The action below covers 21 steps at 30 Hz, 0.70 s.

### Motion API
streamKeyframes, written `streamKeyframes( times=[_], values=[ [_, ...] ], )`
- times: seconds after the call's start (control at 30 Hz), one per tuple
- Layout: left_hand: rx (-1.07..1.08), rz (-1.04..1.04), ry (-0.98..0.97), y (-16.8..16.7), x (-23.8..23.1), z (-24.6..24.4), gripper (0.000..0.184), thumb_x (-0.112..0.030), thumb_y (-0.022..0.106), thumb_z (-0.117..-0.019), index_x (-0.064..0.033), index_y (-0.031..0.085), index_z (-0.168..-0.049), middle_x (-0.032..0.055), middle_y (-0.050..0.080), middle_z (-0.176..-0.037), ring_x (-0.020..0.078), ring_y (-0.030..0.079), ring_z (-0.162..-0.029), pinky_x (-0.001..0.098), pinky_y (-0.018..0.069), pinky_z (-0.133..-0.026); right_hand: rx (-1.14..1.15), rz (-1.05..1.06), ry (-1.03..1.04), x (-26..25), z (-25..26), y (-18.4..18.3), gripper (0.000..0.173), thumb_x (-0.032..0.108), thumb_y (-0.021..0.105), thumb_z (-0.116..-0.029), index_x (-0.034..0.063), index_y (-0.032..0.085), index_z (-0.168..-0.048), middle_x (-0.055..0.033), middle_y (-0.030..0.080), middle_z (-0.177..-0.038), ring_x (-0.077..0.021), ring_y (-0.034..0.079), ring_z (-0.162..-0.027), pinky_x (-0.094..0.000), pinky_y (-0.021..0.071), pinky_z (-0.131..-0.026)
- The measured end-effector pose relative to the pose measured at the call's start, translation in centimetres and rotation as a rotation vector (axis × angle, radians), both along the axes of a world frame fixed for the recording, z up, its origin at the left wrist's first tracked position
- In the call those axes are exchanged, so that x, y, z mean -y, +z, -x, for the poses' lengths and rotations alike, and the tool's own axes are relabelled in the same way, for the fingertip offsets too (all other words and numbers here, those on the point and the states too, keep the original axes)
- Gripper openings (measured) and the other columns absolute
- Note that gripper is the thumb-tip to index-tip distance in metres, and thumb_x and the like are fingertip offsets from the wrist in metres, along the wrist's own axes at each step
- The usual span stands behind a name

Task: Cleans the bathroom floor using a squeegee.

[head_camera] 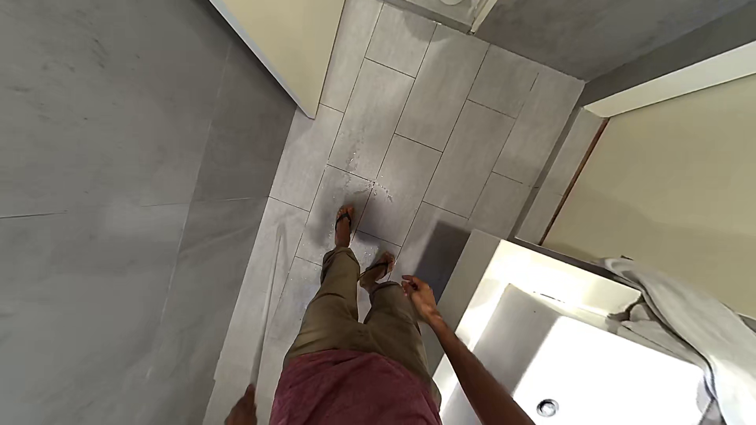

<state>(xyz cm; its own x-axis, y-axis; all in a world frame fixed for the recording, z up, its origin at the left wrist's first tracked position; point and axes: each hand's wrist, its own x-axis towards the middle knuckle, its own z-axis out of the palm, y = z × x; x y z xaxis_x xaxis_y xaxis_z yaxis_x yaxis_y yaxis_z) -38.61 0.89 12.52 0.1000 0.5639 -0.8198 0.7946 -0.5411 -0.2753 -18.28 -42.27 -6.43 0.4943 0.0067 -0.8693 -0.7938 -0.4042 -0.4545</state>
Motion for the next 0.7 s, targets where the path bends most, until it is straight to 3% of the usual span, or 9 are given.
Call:
streamKeyframes(
  times=[0.07, 0.13, 0.23, 0.3, 0.37, 0.47, 0.57, 0.63, 0.7],
  values=[
    [0.193, 0.116, -0.060, -3.4, 0.0, -7.1, 0.059, -0.037, 0.027, -0.1131, 0.0089, 0.061, -0.128, 0.0342, 0.065, -0.113, 0.0492, 0.065, -0.105, 0.0658, 0.0491, -0.093, -0.011, 0.009, -0.008, -1.0, -0.8, -0.4, 0.034, 0.022, 0.055, -0.1057, 0.0046, 0.064, -0.134, -0.0156, 0.072, -0.110, -0.0226, 0.072, -0.094, -0.0414, 0.0586, -0.088],
    [0.269, 0.243, -0.078, -7.6, 1.4, -18.2, 0.058, -0.040, 0.027, -0.1130, 0.0056, 0.055, -0.134, 0.0302, 0.065, -0.108, 0.0433, 0.066, -0.095, 0.0610, 0.0532, -0.086, -0.021, 0.008, -0.050, -2.4, -1.8, -0.8, 0.034, 0.022, 0.055, -0.1056, 0.0047, 0.063, -0.134, -0.0155, 0.072, -0.111, -0.0223, 0.072, -0.095, -0.0407, 0.0585, -0.089],
    [0.224, 0.362, -0.286, -14.0, 5.1, -35.1, 0.053, -0.035, 0.027, -0.1136, 0.0039, 0.046, -0.144, 0.0326, 0.061, -0.125, 0.0457, 0.063, -0.113, 0.0608, 0.0487, -0.099, -0.036, -0.003, -0.173, -5.5, -1.3, -0.5, 0.033, 0.020, 0.056, -0.1052, 0.0038, 0.064, -0.133, -0.0142, 0.072, -0.108, -0.0201, 0.071, -0.092, -0.0384, 0.0593, -0.084],
    [0.236, 0.339, -0.445, -18.7, 6.7, -44.3, 0.056, -0.040, 0.026, -0.1128, 0.0023, 0.046, -0.144, 0.0348, 0.060, -0.128, 0.0509, 0.061, -0.118, 0.0676, 0.0477, -0.097, -0.030, -0.018, -0.259, -7.5, -1.1, -1.0, 0.033, 0.018, 0.055, -0.1052, 0.0035, 0.063, -0.133, -0.0136, 0.073, -0.108, -0.0189, 0.072, -0.092, -0.0370, 0.0598, -0.082],
    [0.243, 0.306, -0.548, -21.0, 6.9, -49.7, 0.059, -0.043, 0.024, -0.1124, 0.0023, 0.049, -0.141, 0.0357, 0.058, -0.130, 0.0534, 0.059, -0.121, 0.0711, 0.0471, -0.094, -0.042, -0.030, -0.352, -9.2, 0.4, -1.6, 0.032, 0.015, 0.054, -0.1058, 0.0016, 0.062, -0.134, -0.0139, 0.073, -0.107, -0.0179, 0.072, -0.090, -0.0344, 0.0599, -0.081],
    [0.213, 0.233, -0.737, -21.4, 2.4, -48.5, 0.046, -0.030, 0.032, -0.1114, 0.0034, 0.053, -0.135, 0.0360, 0.060, -0.124, 0.0555, 0.061, -0.114, 0.0726, 0.0501, -0.086, -0.085, -0.008, -0.447, -11.2, 4.0, -2.5, 0.031, 0.014, 0.053, -0.1064, 0.0009, 0.063, -0.132, -0.0130, 0.072, -0.103, -0.0161, 0.070, -0.084, -0.0324, 0.0588, -0.076],
    [0.104, 0.124, -0.793, -16.9, -7.3, -39.1, 0.056, -0.043, 0.028, -0.1122, 0.0033, 0.053, -0.133, 0.0344, 0.063, -0.116, 0.0538, 0.064, -0.106, 0.0696, 0.0514, -0.083, -0.112, -0.024, -0.385, -12.7, 6.9, -2.6, 0.029, 0.014, 0.055, -0.1055, 0.0016, 0.064, -0.131, -0.0133, 0.072, -0.102, -0.0175, 0.071, -0.086, -0.0350, 0.0592, -0.077],
    [-0.062, 0.090, -0.769, -12.6, -13.0, -31.8, 0.063, -0.046, 0.023, -0.1120, 0.0041, 0.049, -0.141, 0.0363, 0.061, -0.124, 0.0541, 0.061, -0.116, 0.0693, 0.0486, -0.093, -0.120, -0.026, -0.316, -12.8, 8.1, -2.0, 0.029, 0.016, 0.055, -0.1055, 0.0039, 0.065, -0.130, -0.0123, 0.073, -0.104, -0.0177, 0.071, -0.087, -0.0355, 0.0585, -0.076],
    [-0.166, 0.043, -0.698, -8.9, -16.9, -24.1, 0.070, -0.051, 0.019, -0.1109, 0.0051, 0.046, -0.143, 0.0381, 0.059, -0.127, 0.0549, 0.059, -0.119, 0.0696, 0.0480, -0.095, -0.097, -0.032, -0.284, -12.5, 9.0, -1.8, 0.030, 0.016, 0.055, -0.1057, 0.0041, 0.065, -0.131, -0.0123, 0.073, -0.105, -0.0172, 0.071, -0.088, -0.0350, 0.0581, -0.076]
  ],
)
